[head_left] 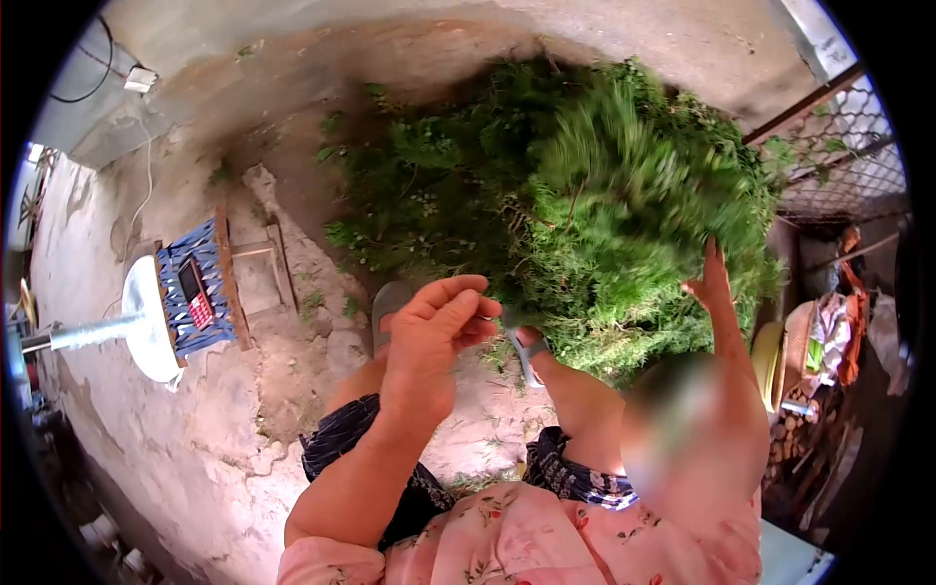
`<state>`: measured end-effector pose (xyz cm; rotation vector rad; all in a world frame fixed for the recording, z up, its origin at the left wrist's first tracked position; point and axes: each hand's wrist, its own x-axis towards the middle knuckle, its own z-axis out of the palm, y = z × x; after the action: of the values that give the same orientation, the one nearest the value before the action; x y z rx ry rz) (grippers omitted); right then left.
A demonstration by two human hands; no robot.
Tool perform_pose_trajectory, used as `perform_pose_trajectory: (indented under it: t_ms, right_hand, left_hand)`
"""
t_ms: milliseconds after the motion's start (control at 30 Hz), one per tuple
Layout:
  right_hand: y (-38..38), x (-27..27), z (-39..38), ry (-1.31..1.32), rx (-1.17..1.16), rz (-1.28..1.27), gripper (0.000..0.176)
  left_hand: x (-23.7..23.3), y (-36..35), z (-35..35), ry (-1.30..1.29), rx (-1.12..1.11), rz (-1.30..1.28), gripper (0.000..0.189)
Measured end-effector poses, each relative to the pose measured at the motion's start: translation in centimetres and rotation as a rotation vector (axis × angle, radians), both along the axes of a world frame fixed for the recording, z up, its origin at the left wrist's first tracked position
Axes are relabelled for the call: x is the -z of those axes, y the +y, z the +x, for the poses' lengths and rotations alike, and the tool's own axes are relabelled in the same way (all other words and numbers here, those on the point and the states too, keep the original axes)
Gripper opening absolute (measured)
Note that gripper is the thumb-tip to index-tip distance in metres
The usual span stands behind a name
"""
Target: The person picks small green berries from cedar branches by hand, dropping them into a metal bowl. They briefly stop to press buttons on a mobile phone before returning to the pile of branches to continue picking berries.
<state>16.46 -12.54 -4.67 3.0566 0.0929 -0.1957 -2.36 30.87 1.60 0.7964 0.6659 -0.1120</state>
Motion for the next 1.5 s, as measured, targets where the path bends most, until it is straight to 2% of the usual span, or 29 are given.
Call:
perform_pose_trajectory:
  t_ms: [33, 100, 133, 200, 233, 300, 367, 400, 433, 467, 500, 533, 567, 633, 667, 733, 767, 800, 867, 900, 933, 1033, 1133, 1167, 1200, 1267, 1333, 1400, 1500]
  right_hand:
    - [-4.1, 3.8, 0.2, 0.018, 0.016, -0.112, 0.081]
    - [-3.4, 4.9, 0.2, 0.155, 0.299, -0.194, 0.048]
    - [-2.2, 4.6, 0.4, 0.164, 0.289, -0.190, 0.048]
    - [0.5, 2.5, 0.9, 0.251, 0.255, -0.131, 0.024]
    - [2.8, 1.2, 1.0, 0.210, 0.250, 0.021, 0.031]
    - [8.6, -1.4, 1.3, 0.189, -0.094, -0.049, 0.029]
    - [16.4, -3.7, 0.5, -0.040, -0.359, 0.042, 0.028]
    - [18.8, -2.9, 1.3, 0.077, -0.322, 0.115, 0.027]
    - [22.1, -2.9, 1.2, 0.114, -0.385, 0.145, 0.019]
    - [24.7, -1.1, 1.1, 0.070, -0.489, 0.327, 0.014]
    - [27.1, 1.3, 0.7, 0.027, -0.591, 0.517, 0.013]
    - [29.7, 3.2, 0.3, 0.091, -0.663, 0.496, 0.021]
    - [32.3, 5.0, -0.5, 0.156, -0.735, 0.477, 0.032]
    - [37.3, 8.0, -2.3, 0.358, -0.678, 0.405, 0.045]
    - [38.9, 10.1, -2.6, 0.365, -0.688, 0.410, 0.045]
    - [41.6, 15.3, -2.4, 0.363, -0.706, 0.208, 0.052]
    - [43.0, 17.5, -2.1, 0.365, -0.706, 0.214, 0.052]
    - [44.3, 19.5, -1.6, 0.312, -0.719, 0.191, 0.053]
    - [46.2, 22.0, -0.4, 0.270, -0.732, 0.172, 0.053]
    - [46.9, 23.0, 0.4, -0.014, -0.875, 0.105, 0.045]
    - [47.4, 23.9, 1.0, -0.301, -1.004, 0.034, 0.037]
    - [47.9, 24.9, 4.0, -0.080, -0.878, -0.161, 0.026]
    - [46.7, 23.9, 6.6, -0.080, -0.907, -0.181, 0.016]
    - [46.0, 24.8, 7.7, -0.324, -0.941, 0.010, 0.008]
    - [45.8, 24.5, 8.0, -0.318, -0.942, 0.003, 0.008]
    - [46.3, 22.4, 8.4, -0.477, -0.850, 0.231, 0.002]
    - [47.0, 21.2, 6.5, -0.359, -0.897, 0.307, 0.008]
    - [47.1, 23.7, 4.0, 0.074, -0.798, 0.488, 0.013]
    - [47.2, 25.6, -0.5, 0.194, -0.818, 0.319, 0.022]
  left_hand:
    - [0.2, -0.2, -0.1, -0.011, 0.012, -0.037, 0.018]
    - [0.1, -0.5, -0.2, -0.026, 0.027, -0.063, 0.018]
    - [0.1, -0.6, -0.4, -0.017, 0.018, -0.056, 0.018]
    - [0.3, -1.0, -0.7, -0.036, 0.084, -0.090, 0.018]
    - [0.4, -1.2, -0.8, -0.054, 0.105, -0.093, 0.019]
    - [0.2, -1.5, -1.4, -0.085, 0.167, -0.111, 0.019]
    - [-0.2, -1.3, -1.6, -0.143, 0.282, -0.151, 0.021]
    - [-0.3, -1.1, -1.9, -0.137, 0.271, -0.154, 0.021]
    - [-0.4, -1.0, -2.2, -0.160, 0.305, -0.169, 0.021]
    - [-0.5, -0.6, -2.4, -0.183, 0.336, -0.183, 0.021]
    - [-1.3, 0.3, -2.3, -0.152, 0.428, -0.121, 0.022]
    - [-1.6, 0.8, -2.5, -0.138, 0.412, -0.117, 0.022]
    - [-1.8, 1.0, -2.9, -0.261, 0.462, 0.063, 0.021]
    - [-1.2, 1.7, -3.7, -0.539, 0.519, 0.519, 0.021]
    - [-1.0, 2.3, -4.0, -0.528, 0.512, 0.524, 0.021]
    - [-1.3, 3.6, -4.6, -0.638, 0.646, 0.929, 0.024]
    - [-1.2, 4.2, -4.8, -0.646, 0.645, 1.064, 0.029]
    - [-1.7, 4.9, -4.8, -0.641, 0.648, 1.065, 0.029]
    - [-2.4, 6.1, -4.8, -0.556, 0.905, 1.306, 0.027]
    - [-0.8, 5.3, -5.2, -0.538, 0.667, 1.401, 0.028]
    - [-0.4, 4.8, -6.1, -0.529, 0.681, 1.420, 0.028]
    - [1.3, 5.8, -5.2, -0.530, 0.729, 1.457, 0.028]
    - [3.9, 6.8, -4.2, -0.511, 0.764, 1.496, 0.027]
    - [4.5, 6.9, -4.1, -0.513, 0.768, 1.499, 0.027]
    - [5.0, 7.0, -3.7, -0.515, 0.769, 1.501, 0.027]
    - [5.7, 7.2, -3.3, -0.516, 0.777, 1.512, 0.027]
    - [6.3, 7.2, -2.9, -0.520, 0.788, 1.519, 0.027]
    - [6.7, 7.3, -2.4, -0.525, 0.790, 1.532, 0.027]
    - [7.3, 7.4, -1.9, -0.526, 0.799, 1.544, 0.027]
